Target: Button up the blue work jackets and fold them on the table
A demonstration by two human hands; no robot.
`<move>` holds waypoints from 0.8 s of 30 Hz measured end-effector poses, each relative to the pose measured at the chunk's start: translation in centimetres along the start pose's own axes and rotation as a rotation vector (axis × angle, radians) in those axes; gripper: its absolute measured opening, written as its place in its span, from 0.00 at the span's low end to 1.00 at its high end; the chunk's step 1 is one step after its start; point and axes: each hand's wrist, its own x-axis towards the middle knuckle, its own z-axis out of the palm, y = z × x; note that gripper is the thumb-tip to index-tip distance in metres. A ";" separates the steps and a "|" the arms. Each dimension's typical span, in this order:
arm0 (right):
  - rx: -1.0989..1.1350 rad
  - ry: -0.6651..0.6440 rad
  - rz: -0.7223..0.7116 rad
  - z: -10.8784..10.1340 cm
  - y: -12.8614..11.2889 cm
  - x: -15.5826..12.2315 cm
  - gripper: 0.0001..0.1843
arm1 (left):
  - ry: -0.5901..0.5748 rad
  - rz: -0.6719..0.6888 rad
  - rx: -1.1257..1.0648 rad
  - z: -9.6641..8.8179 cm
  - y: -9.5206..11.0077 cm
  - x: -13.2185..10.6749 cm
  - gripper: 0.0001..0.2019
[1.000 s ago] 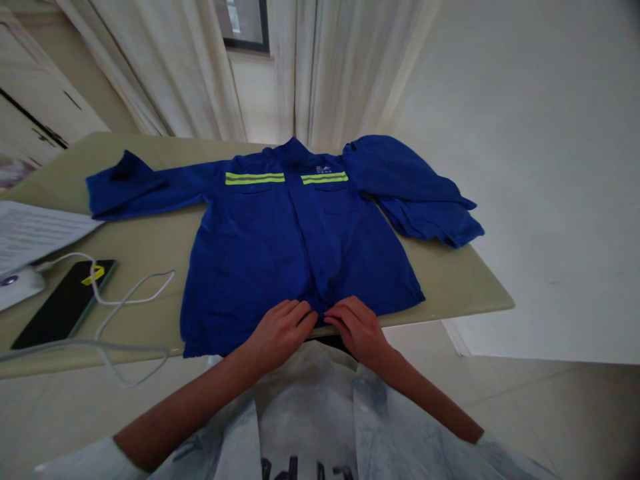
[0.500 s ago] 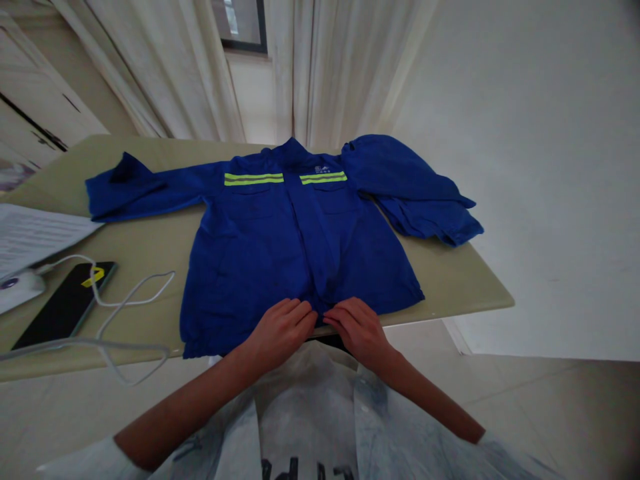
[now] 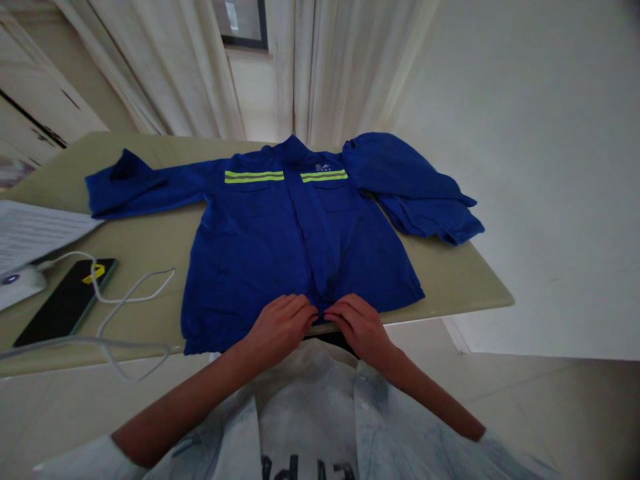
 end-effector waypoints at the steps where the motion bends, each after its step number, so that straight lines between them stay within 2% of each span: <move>1: 0.025 -0.001 0.018 0.0 0.0 0.0 0.10 | 0.000 -0.006 -0.006 -0.1 0.0 0.1 0.06; 8: 0.219 -0.001 0.129 -0.3 0.2 0.2 0.07 | 0.000 -0.046 -0.120 0.2 0.1 0.4 0.07; 13: 0.328 0.019 0.186 -0.3 0.3 0.3 0.06 | 0.061 -0.091 -0.191 0.4 0.1 0.5 0.08; 18: 0.353 0.027 0.212 -0.3 0.3 0.3 0.06 | 0.065 -0.068 -0.188 0.3 0.1 0.6 0.07; 24: 0.280 0.030 0.191 -0.2 0.4 0.0 0.06 | 0.088 -0.006 -0.080 0.3 0.2 1.0 0.06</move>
